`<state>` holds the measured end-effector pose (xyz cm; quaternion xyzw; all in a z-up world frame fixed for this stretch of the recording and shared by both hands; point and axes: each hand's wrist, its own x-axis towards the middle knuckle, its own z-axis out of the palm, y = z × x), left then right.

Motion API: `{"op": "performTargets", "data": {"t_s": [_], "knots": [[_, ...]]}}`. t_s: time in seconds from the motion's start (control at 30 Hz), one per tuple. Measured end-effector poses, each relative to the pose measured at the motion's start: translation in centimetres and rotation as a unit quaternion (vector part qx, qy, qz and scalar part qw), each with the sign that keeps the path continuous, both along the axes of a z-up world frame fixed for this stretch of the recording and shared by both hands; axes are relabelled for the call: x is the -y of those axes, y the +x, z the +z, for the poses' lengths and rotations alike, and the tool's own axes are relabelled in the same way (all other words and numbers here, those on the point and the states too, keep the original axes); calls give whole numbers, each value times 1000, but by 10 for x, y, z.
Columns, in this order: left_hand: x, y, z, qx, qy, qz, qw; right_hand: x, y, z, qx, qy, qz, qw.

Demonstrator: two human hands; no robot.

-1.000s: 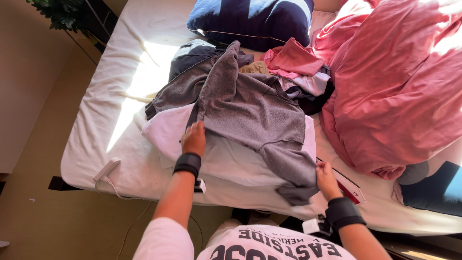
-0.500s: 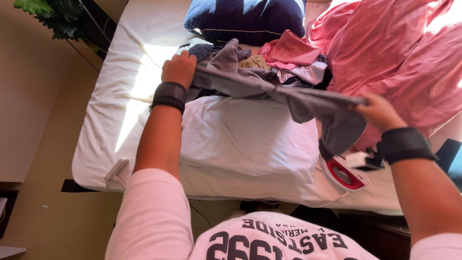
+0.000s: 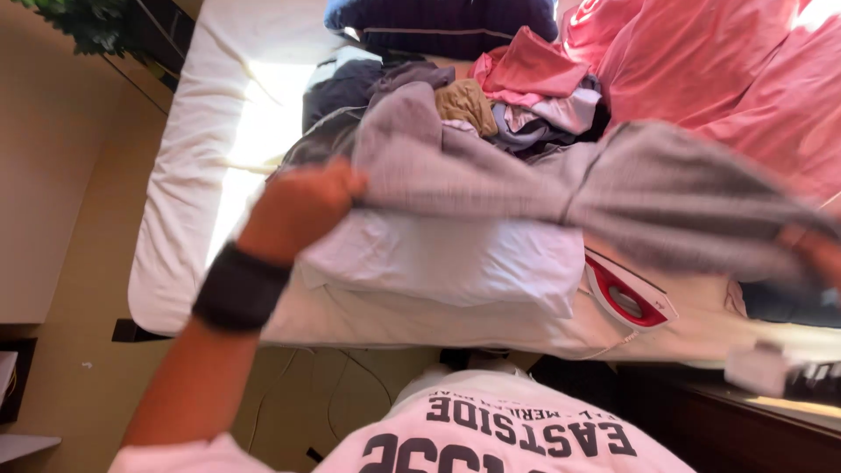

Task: The person irons a gray sweater laid on a white towel on a bed, moving the iron across the fabric and repositioning the garment with both hands. They flip and rearrange the sweater to iron other sections, smoothing it by hand between passes.

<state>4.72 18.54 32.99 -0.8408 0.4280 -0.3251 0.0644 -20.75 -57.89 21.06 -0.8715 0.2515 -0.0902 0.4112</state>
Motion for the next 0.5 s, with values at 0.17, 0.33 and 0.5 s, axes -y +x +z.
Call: {"op": "performTargets", "data": {"t_s": [0.17,0.33,0.5], "knots": [[-16,-109,-155,-255,78,5,964,-202,-92,-19,-308,-41,26,950],[-19,-164,-317,-583,200,110,780,-212,-179,-208,-469,-2,134,873],[-7,-164,-331,-662,213,190,693,-211,-195,-265,-502,36,145,852]]}}
